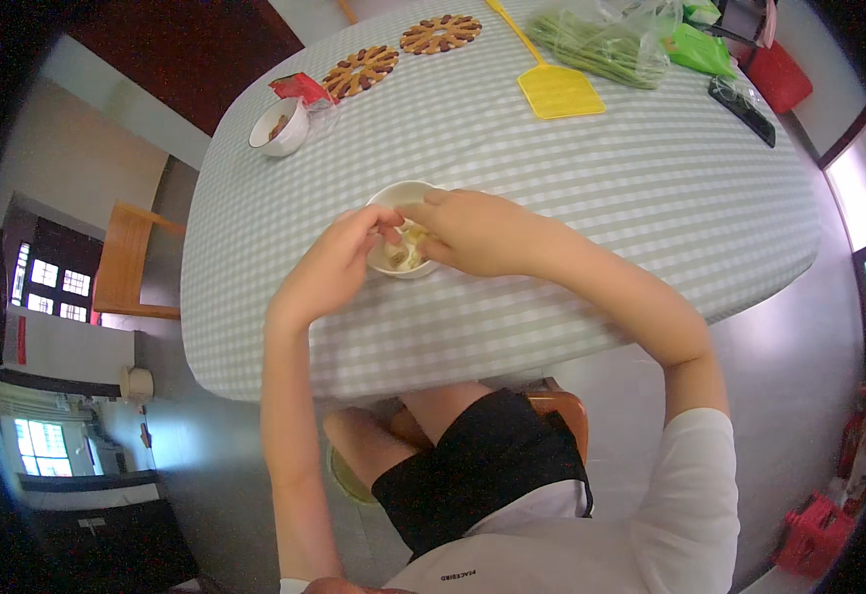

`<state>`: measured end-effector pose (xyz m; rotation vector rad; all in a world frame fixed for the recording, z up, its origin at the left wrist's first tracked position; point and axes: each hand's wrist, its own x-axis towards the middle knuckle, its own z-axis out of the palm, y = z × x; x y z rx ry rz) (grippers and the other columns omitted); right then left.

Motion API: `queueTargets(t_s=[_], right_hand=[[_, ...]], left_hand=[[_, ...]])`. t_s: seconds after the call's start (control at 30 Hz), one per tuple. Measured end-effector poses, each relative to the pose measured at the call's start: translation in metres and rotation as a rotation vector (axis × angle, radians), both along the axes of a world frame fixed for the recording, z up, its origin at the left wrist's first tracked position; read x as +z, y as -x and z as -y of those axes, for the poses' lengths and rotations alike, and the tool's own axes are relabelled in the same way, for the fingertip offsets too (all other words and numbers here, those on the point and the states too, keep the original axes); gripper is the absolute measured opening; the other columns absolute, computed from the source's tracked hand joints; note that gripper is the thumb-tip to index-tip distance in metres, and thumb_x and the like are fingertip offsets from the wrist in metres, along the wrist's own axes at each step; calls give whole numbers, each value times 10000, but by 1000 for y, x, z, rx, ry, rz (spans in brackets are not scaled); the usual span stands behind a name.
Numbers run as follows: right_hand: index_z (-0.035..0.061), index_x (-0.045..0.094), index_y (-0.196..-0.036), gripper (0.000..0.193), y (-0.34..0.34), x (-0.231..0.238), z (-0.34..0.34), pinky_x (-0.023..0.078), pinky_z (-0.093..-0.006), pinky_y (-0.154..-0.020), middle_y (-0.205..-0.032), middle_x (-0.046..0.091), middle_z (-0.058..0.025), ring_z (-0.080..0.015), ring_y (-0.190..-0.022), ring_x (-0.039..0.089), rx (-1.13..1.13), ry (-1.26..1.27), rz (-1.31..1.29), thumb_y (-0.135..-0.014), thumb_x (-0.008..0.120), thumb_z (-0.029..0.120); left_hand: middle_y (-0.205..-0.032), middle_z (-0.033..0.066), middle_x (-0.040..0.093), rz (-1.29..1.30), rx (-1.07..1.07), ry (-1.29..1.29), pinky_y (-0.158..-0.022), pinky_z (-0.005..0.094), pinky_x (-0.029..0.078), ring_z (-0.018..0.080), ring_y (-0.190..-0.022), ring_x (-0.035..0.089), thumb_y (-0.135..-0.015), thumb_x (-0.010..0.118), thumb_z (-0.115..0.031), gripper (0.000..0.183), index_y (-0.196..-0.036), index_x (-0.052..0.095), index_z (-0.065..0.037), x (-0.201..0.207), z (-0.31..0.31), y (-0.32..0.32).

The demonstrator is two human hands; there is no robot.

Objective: The person peels garlic cloves by hand, discarding the skins into a trash can and placing the peeled cloves into a bowl on the table.

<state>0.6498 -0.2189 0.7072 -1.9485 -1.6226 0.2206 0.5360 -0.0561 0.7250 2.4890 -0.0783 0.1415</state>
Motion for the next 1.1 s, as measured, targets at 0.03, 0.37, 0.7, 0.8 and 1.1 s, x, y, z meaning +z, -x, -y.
queueTargets(t_s=[0.03,0.37,0.7,0.8,1.1], right_hand=[[58,503,-1072,308,-2,-3,0,442,-397,-670,-840,564,-141,-315,-768,555,4,0,1,-777,507,145],[13,449,-1131,314,-4,3,-2,431,-246,-632,-925,597,-97,-132,-741,546,-7,-185,-1040,-824,497,66],[-13,442,-1132,367,84,9,-26,430,-338,-849,-1106,521,-157,-236,-978,539,117,-444,-1534,-834,526,185],[-27,451,-1134,343,128,2,-44,423,-345,-863,-1148,496,-157,-234,-976,538,243,-359,-1425,-854,488,168],[9,478,-1165,323,279,-45,-113,412,-250,-793,-1001,568,-61,-122,-880,517,677,68,-1604,-859,477,112]], left_hand=[[-883,118,564,21,14,55,-757,289,409,216,-838,531,-786,369,47,276,-1033,483,-2,-1,0,-1],[-934,128,597,22,226,25,-750,306,432,235,-874,556,-704,620,-104,225,-916,600,-29,-5,4,7],[-848,72,615,351,417,803,-682,243,445,131,-770,570,-670,691,-62,247,-885,590,6,-10,44,74],[-830,71,610,449,573,962,-668,226,452,117,-752,570,-689,666,-3,207,-874,579,29,-20,40,122],[-822,76,587,766,1037,1070,-654,230,444,127,-730,558,-734,644,-65,211,-890,542,33,-57,40,300]])
